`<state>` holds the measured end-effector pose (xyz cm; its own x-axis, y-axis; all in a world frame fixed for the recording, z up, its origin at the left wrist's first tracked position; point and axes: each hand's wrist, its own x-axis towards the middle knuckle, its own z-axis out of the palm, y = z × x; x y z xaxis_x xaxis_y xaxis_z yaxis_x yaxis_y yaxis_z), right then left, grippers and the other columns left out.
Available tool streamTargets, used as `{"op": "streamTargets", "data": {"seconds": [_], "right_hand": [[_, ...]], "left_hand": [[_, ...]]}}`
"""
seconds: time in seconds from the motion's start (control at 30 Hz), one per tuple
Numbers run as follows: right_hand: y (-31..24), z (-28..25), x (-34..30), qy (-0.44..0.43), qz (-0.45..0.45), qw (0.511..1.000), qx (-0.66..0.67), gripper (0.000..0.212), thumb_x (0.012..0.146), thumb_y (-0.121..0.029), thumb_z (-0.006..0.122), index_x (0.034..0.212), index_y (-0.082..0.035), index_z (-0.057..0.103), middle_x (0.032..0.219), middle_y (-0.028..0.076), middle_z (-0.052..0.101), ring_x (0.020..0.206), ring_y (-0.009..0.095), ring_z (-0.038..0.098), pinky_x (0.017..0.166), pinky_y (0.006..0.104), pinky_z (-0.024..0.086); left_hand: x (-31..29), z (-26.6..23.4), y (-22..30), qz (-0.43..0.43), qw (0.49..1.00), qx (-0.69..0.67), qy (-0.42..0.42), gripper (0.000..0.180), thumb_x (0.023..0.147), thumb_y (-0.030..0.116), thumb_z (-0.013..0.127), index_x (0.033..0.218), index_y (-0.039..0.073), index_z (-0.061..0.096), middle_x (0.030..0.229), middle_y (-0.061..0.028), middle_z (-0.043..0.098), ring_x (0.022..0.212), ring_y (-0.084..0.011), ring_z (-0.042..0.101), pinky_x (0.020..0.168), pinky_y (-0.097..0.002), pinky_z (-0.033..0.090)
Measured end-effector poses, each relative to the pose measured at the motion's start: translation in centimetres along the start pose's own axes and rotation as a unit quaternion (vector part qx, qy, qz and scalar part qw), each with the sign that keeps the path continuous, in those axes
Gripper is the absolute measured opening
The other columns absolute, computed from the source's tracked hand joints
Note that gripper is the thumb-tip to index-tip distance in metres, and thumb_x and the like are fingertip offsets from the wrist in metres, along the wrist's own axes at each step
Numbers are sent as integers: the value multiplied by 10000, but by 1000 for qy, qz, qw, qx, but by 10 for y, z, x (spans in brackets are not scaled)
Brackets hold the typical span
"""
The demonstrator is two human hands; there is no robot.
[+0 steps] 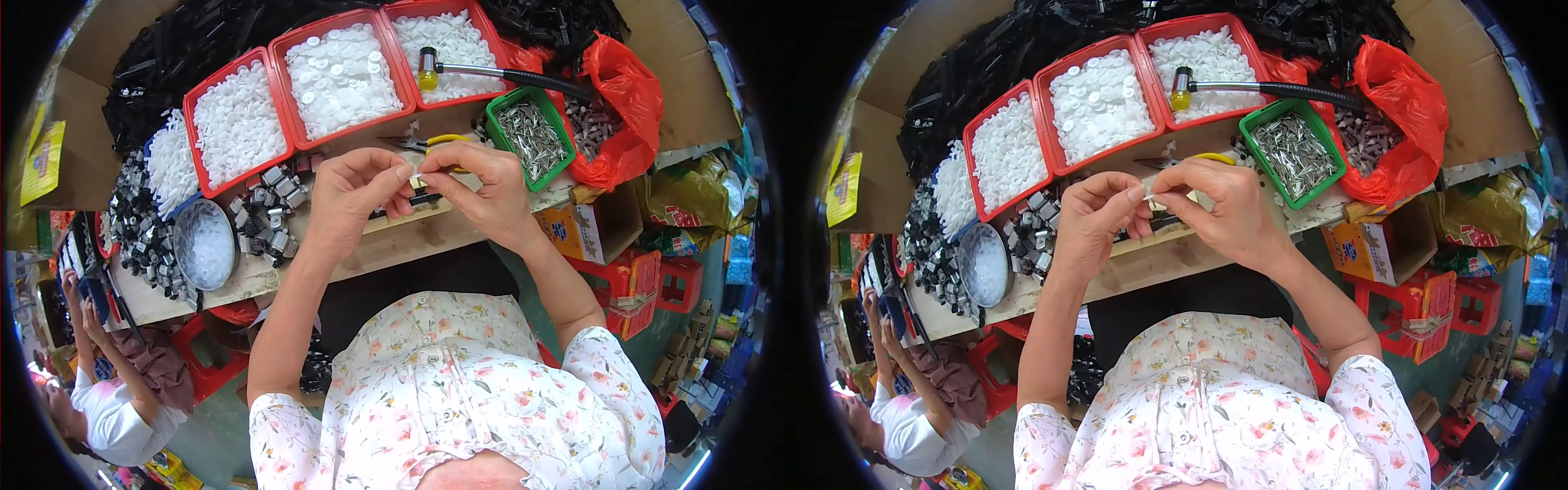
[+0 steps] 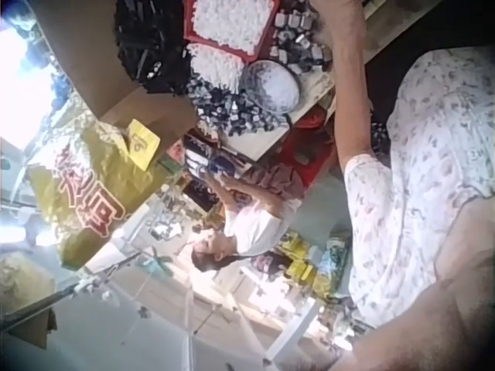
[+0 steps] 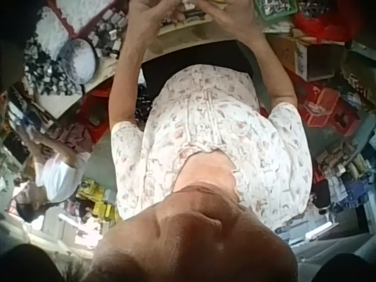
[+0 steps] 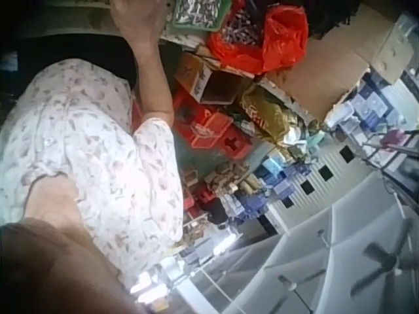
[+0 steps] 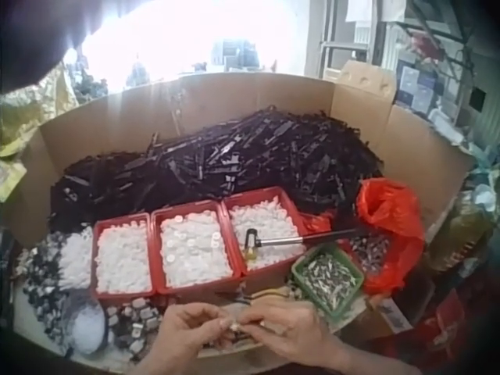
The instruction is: Manually assemble small plastic and metal components into finished parts using pliers and a small hammer.
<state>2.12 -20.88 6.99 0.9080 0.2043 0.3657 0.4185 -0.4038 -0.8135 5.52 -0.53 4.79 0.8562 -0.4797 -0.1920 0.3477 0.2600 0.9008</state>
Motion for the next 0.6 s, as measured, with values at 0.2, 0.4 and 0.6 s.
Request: {"op": "streamTargets", "data": {"seconds": [0.2, 0.4, 0.6], "right_hand": [[-5, 13, -3, 2, 26, 999, 35, 114, 847, 25, 727, 954, 43, 696, 896, 97, 716, 815, 161, 691, 736, 277, 545], [-4, 20, -9, 5, -3, 1000, 17, 104, 851, 22, 725, 946, 44, 689, 893, 99, 712, 801, 169, 687, 708, 282, 533], [-1, 23, -13, 6, -26, 1000, -16, 122, 835, 30, 731, 945, 35, 680, 882, 116, 702, 797, 227, 696, 696, 309, 532]], "left_hand": [[-15, 6, -6, 110, 990, 82, 35, 250, 835, -5, 791, 1072, -14, 713, 831, -45, 708, 710, -82, 658, 622, -213, 536], [-21, 0, -11, 173, 967, 182, 36, 243, 814, -23, 803, 1045, -25, 724, 884, -31, 704, 750, -66, 657, 648, -190, 535], [-24, 0, -17, 210, 935, 281, 54, 240, 809, 12, 821, 1032, -7, 737, 874, -2, 695, 733, -41, 622, 641, -183, 503]]}}
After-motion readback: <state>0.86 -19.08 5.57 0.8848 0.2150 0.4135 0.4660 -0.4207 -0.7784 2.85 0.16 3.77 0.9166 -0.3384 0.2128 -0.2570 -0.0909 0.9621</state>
